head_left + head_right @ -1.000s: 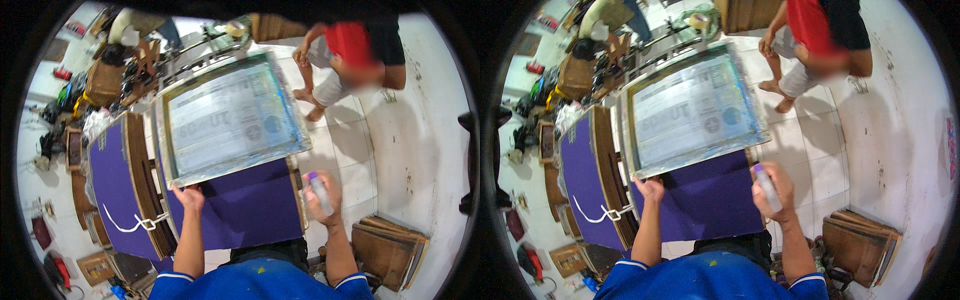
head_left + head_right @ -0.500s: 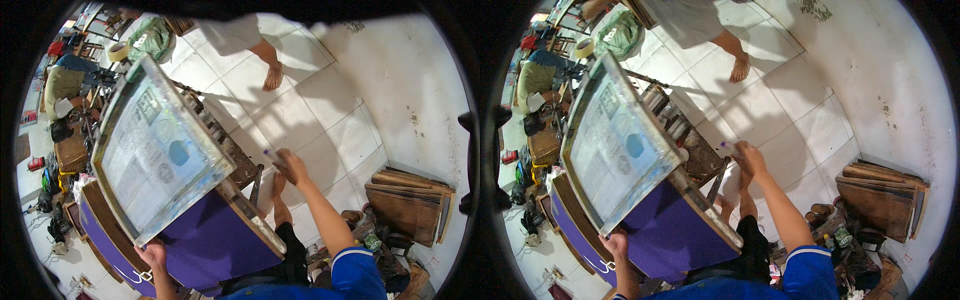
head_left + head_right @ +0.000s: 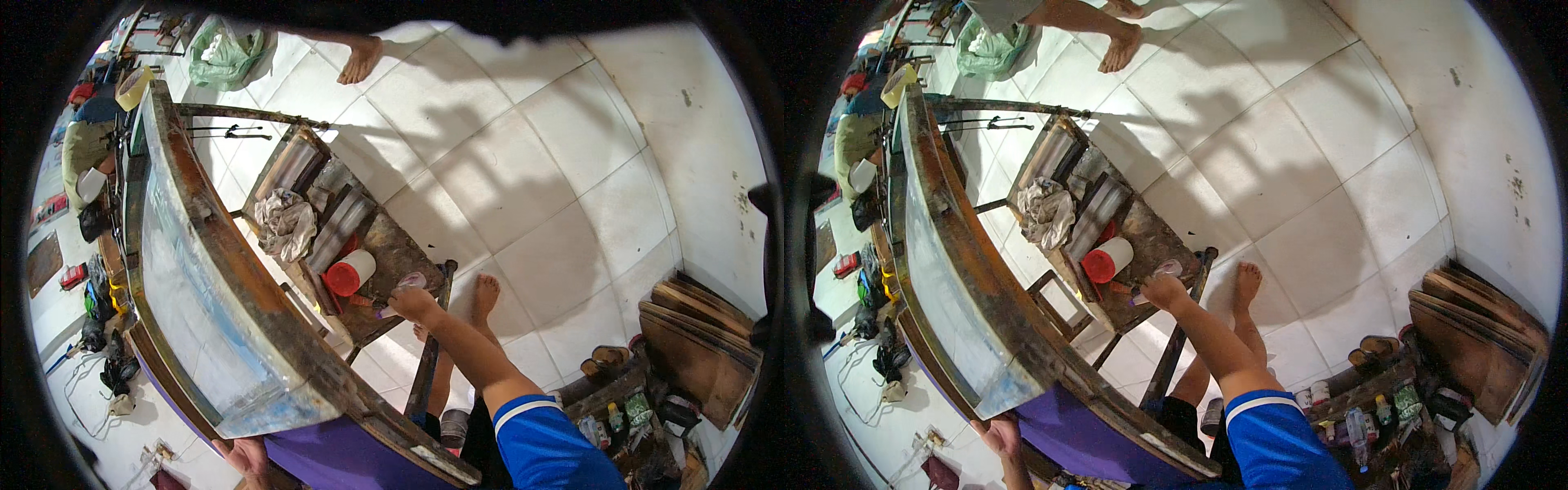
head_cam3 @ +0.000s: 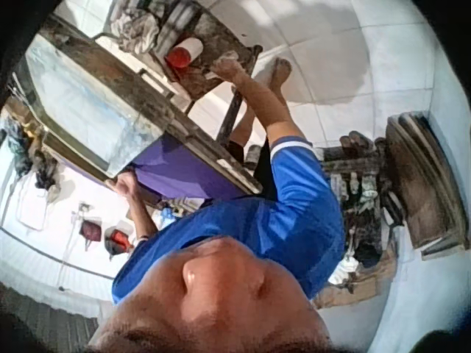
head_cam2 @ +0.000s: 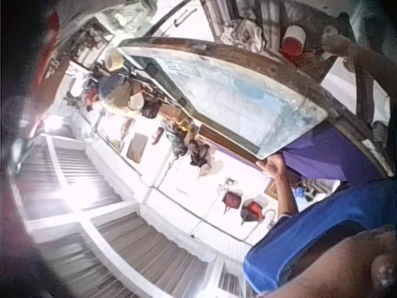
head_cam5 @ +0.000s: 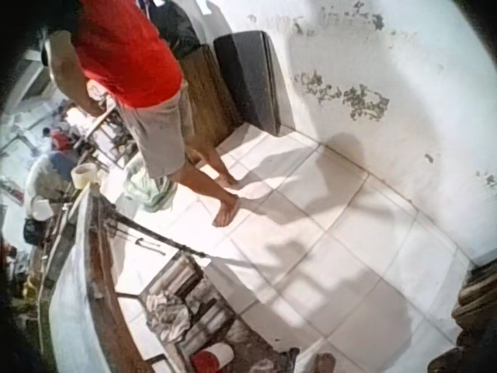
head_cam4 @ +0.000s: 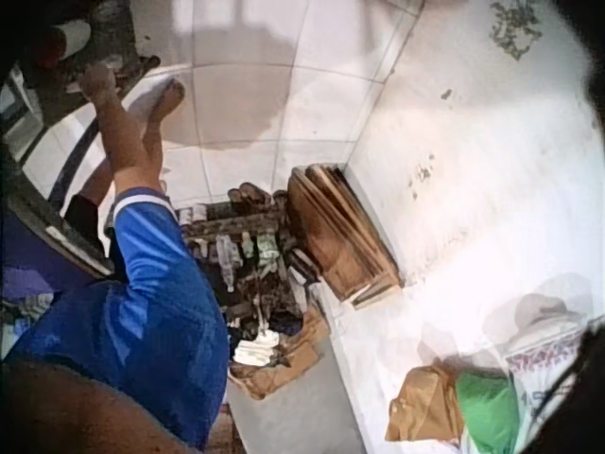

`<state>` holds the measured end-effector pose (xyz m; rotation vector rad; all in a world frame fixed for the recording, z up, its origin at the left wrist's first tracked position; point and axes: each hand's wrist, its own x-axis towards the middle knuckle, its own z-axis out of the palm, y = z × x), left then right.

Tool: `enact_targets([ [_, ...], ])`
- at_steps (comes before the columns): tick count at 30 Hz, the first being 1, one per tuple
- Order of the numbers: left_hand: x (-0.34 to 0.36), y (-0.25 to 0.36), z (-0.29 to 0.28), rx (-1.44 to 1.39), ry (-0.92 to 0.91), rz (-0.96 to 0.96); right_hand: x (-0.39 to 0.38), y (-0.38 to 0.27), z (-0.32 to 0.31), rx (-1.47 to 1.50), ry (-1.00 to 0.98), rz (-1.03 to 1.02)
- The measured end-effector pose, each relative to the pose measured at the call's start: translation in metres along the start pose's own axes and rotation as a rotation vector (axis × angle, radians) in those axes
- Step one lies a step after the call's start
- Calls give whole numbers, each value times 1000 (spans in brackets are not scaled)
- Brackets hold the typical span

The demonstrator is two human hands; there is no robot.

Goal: The person cleans a screen printing frame with a spray and cloth, then applies white ink using a squeegee to print a design onto a purple board. The printed board is handed to a coworker.

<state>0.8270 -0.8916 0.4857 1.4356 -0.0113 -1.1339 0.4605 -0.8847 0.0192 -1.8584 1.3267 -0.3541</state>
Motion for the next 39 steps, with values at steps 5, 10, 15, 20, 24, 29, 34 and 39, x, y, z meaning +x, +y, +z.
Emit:
enact_targets([
  [5, 3, 2, -4, 239, -446, -49, 4, 8, 8, 35, -111, -52],
  [10, 4, 5, -12, 248, -488, -82, 1, 8, -36, 57, -426, -54],
  [15, 1, 1, -8, 219, -360, -62, 27, 9, -91, 179, -303, 55],
  [20, -5, -10, 7, 147, -276, -9, 122, 14, -100, 102, -87, 21],
  [24, -13, -20, 19, 61, -190, 26, 201, 15, -76, -16, -142, -3],
  [29, -16, -23, 27, 67, -91, 18, 263, 25, -39, -164, -231, 27],
  [34, -18, -21, 29, 32, -66, -27, 300, 47, -7, -261, -271, 77],
  [39, -19, -19, 27, 83, -72, -65, 320, 66, 19, -298, -280, 127],
])
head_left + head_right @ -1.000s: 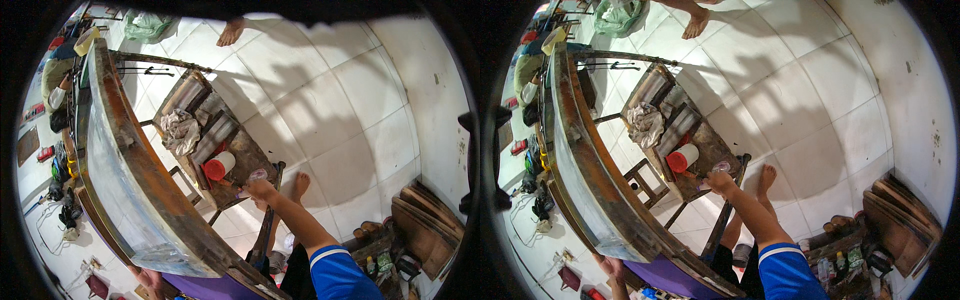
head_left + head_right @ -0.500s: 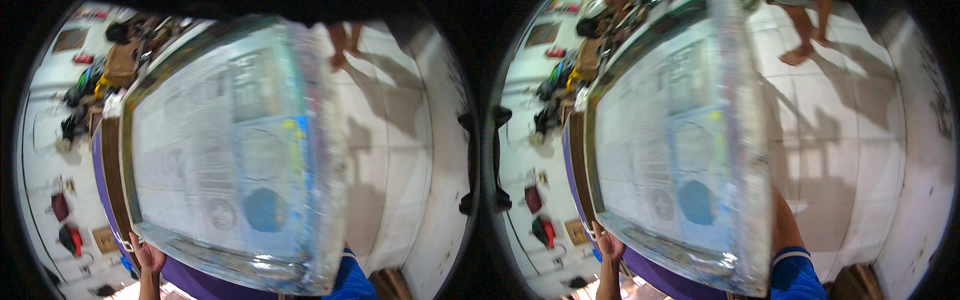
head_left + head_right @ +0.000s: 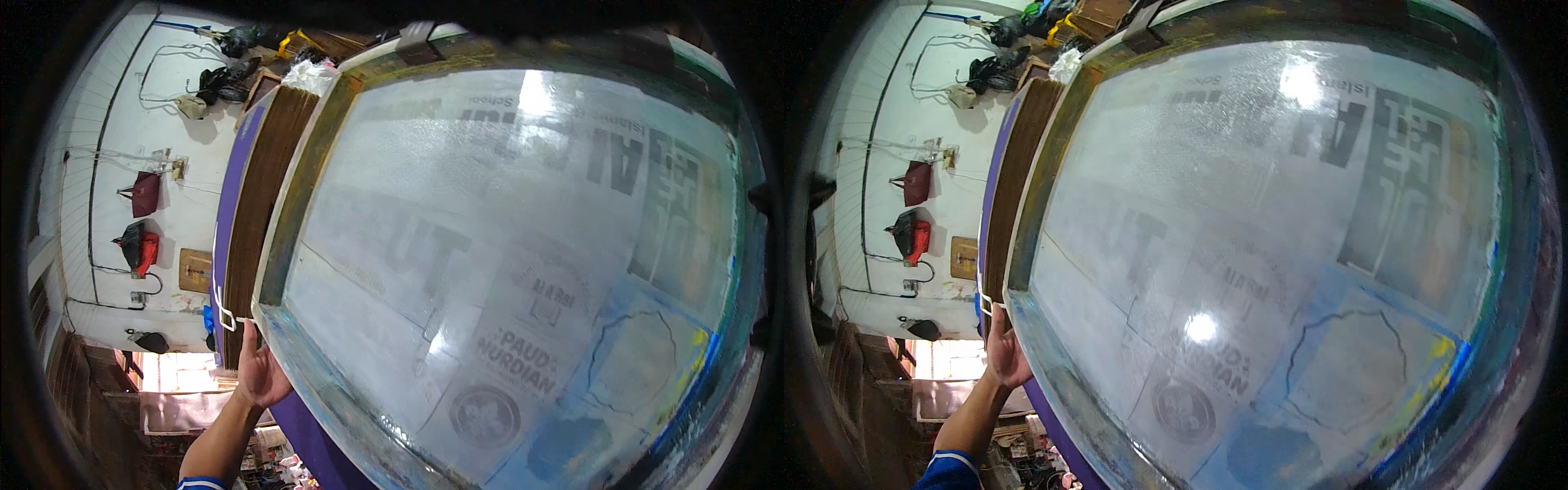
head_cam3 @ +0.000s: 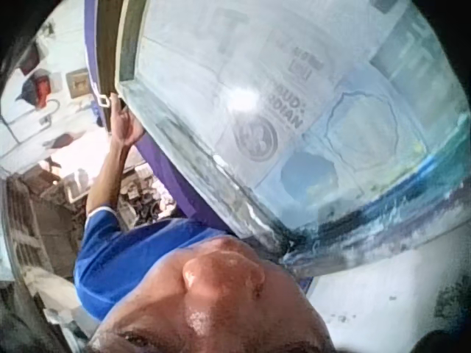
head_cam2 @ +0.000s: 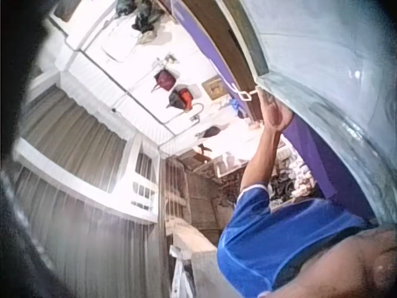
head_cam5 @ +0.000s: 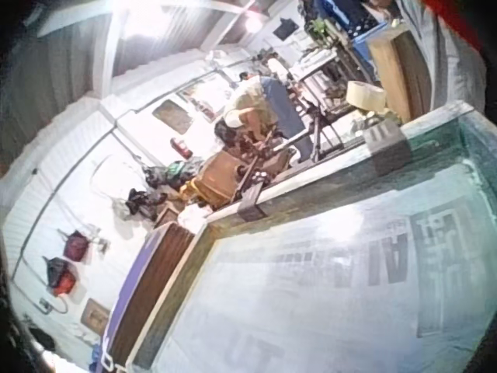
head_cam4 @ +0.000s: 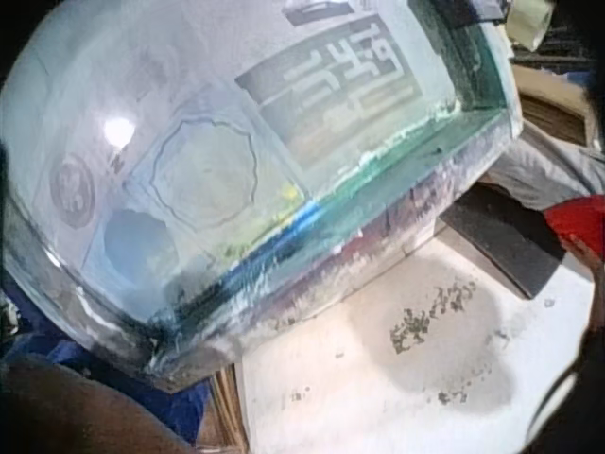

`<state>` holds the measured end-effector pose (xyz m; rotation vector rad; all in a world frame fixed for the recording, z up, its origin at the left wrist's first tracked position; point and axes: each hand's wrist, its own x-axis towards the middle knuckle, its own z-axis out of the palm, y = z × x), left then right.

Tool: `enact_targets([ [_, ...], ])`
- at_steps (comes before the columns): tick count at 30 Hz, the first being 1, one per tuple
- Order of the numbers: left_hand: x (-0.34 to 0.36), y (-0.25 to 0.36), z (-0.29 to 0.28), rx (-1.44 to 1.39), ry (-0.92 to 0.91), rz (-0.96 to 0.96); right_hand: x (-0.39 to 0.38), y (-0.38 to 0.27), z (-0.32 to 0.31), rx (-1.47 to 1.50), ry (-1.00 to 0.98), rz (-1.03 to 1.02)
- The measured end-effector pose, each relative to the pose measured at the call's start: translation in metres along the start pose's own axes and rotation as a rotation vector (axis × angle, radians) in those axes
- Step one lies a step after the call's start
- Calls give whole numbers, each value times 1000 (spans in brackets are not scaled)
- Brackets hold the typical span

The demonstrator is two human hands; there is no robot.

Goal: The person cleans a screen printing frame with a spray and cloth, then applies white ink using a squeegee to print a design onto a purple board. The printed board is handed to a coworker.

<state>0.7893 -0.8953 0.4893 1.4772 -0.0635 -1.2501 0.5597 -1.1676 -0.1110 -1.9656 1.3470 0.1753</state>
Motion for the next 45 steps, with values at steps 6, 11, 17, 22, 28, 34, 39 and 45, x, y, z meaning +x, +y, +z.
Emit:
enact_targets([
  [6, 0, 0, -3, -55, 28, -11, 6, 13, 16, 30, -14, 43],
  [11, 1, -2, 0, 8, 25, 13, -15, 36, 18, 137, 10, 45],
  [17, 3, -3, 1, -41, -3, 48, -119, 84, -9, 513, 41, 73],
  [22, 8, -3, -9, -124, -92, 46, -270, 137, -79, 974, 147, 229],
  [28, 14, -5, -26, -173, -266, 83, -460, 156, -245, 1482, 542, 222],
  [34, 18, -6, -25, -110, -212, 23, -627, 42, -406, 1681, 946, 27],
  [39, 21, -2, -33, -87, -248, -76, -677, -92, -485, 1658, 1229, -421],
  [45, 29, 3, -53, 24, -347, -116, -586, -207, -546, 618, 1194, -331],
])
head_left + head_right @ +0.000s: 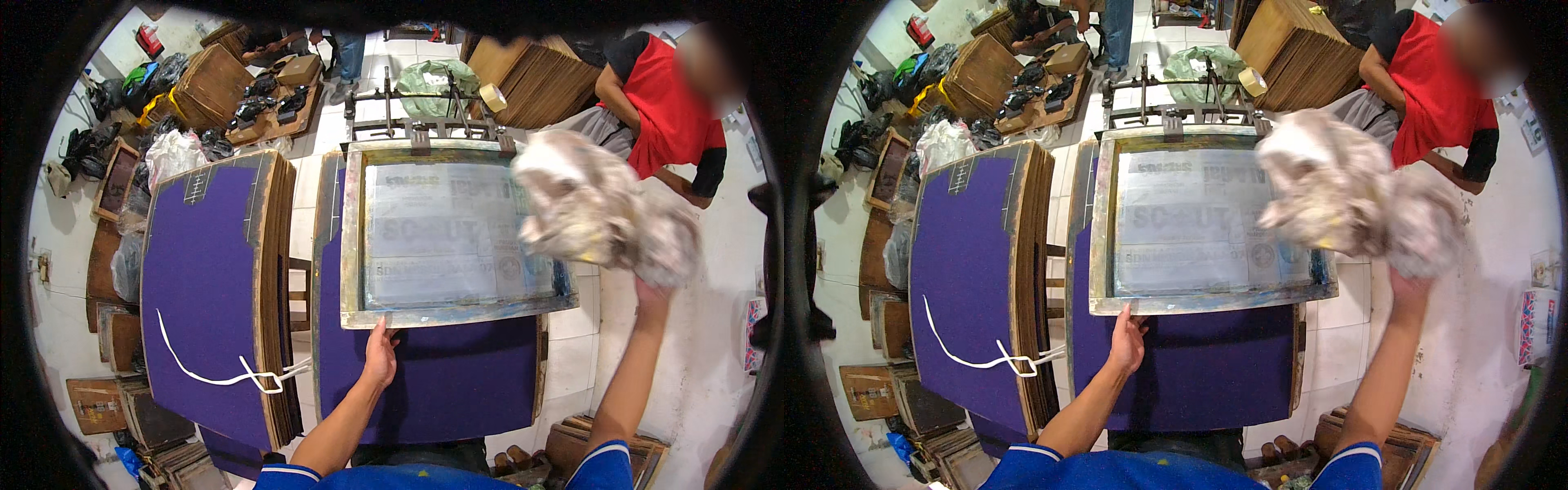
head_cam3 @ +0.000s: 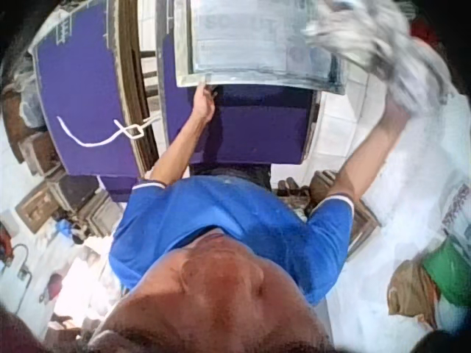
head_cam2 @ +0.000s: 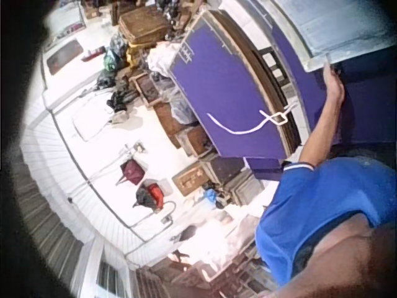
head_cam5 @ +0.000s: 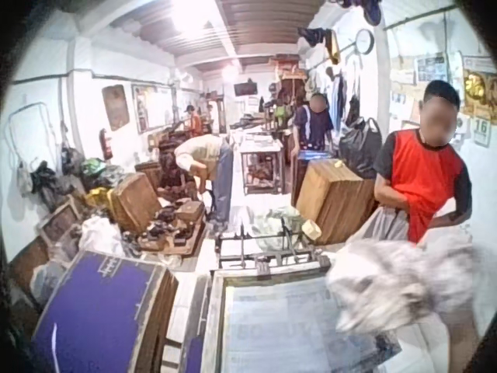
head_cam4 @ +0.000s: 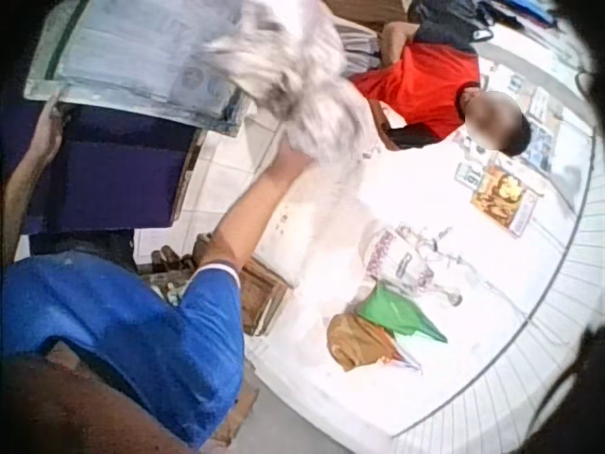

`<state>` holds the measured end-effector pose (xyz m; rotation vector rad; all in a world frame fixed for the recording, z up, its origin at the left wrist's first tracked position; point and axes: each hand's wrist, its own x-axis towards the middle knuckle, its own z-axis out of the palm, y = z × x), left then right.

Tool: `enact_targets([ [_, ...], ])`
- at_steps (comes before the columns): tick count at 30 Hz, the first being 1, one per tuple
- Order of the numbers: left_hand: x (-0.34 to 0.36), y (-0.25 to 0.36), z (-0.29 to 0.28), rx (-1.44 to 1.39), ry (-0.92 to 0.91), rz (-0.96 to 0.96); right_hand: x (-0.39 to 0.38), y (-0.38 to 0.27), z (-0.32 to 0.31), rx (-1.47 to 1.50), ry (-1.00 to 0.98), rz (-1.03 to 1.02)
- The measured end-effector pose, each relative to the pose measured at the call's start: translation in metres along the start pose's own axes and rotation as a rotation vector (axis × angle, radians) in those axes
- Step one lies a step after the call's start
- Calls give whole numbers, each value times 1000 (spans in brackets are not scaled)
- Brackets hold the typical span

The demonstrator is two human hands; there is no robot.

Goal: The person cleans a screen printing frame with a spray and cloth, then applies white ink using a squeegee to print a design onto a purple board. The printed board is handed to a coworker.

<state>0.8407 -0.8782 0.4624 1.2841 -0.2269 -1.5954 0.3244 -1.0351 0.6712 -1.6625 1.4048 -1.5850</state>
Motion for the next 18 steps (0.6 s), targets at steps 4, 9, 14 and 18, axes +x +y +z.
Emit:
enact_targets([
  [4, 1, -4, -10, 121, 12, -21, 44, 39, 147, 173, -283, 274],
  [9, -2, -9, -13, 69, 55, -21, 14, 126, 290, -998, -692, 79],
  [14, -6, -3, -10, 1, 15, -35, -18, 168, 390, -1008, -204, 142],
  [18, -9, -4, -6, -20, -4, 5, -18, 162, 502, -752, -549, -90],
])
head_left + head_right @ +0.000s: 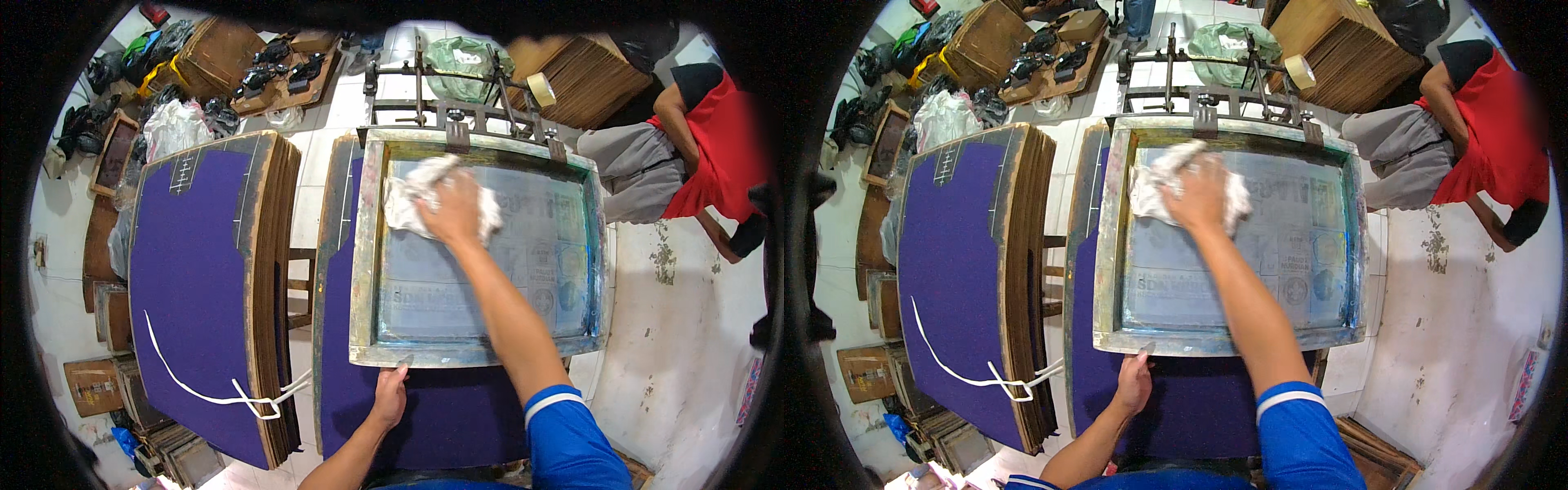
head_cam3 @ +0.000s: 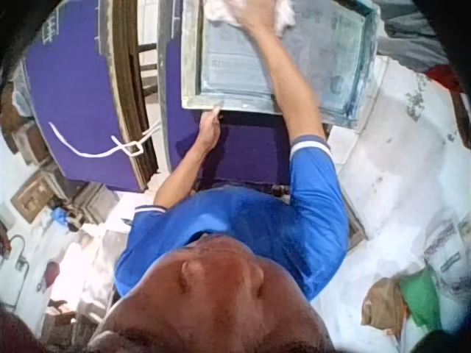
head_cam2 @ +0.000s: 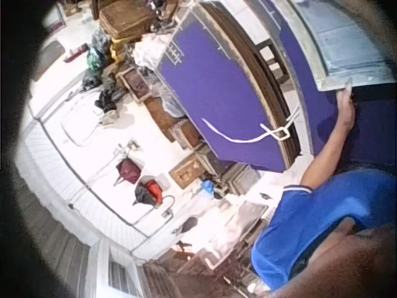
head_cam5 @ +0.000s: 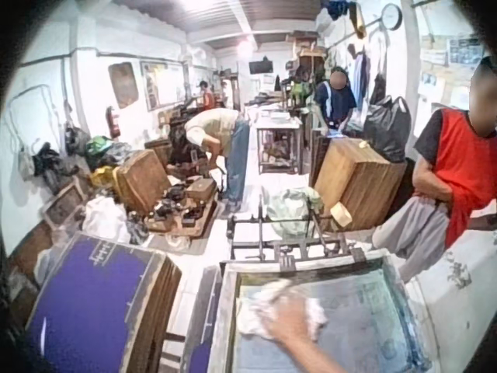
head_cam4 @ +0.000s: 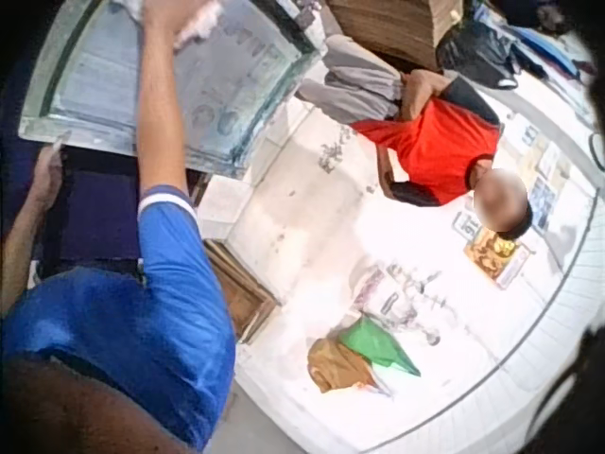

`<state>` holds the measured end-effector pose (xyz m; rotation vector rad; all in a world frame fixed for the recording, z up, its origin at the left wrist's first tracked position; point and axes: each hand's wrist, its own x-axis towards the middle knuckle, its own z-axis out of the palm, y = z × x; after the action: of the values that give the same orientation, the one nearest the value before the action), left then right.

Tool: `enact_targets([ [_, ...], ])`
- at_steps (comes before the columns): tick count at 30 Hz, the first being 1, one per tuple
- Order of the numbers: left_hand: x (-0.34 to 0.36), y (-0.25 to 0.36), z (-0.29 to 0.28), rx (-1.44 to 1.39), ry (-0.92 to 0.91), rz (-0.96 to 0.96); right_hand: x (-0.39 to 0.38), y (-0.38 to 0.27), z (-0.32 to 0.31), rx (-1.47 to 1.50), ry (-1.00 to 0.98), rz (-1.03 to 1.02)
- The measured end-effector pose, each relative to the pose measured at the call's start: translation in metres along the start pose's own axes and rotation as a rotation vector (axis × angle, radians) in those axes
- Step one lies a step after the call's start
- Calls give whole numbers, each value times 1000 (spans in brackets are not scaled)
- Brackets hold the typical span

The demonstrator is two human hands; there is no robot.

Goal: The person cleans a screen printing frame with a spray and cloth, then applies white ink using a squeegee to print a design onto a purple board. The printed board is handed to a coworker.

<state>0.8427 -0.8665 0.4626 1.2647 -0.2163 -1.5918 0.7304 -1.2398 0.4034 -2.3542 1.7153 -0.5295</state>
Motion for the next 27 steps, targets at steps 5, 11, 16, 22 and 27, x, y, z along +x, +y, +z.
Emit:
enact_targets([
  [5, 1, -6, -3, -40, 96, -29, -9, -52, -9, 71, 6, -349],
  [11, 2, -5, -12, -37, 0, -49, -118, 0, -99, 254, -511, -685],
  [16, 1, -6, -7, -104, -12, 28, -34, 1, -72, 21, 17, 99],
  [22, 3, -2, -6, -79, 48, -84, -117, -35, -116, 300, -371, -838],
  [27, 4, -2, -6, -65, 43, -64, -106, 18, -137, 44, -116, -115],
])
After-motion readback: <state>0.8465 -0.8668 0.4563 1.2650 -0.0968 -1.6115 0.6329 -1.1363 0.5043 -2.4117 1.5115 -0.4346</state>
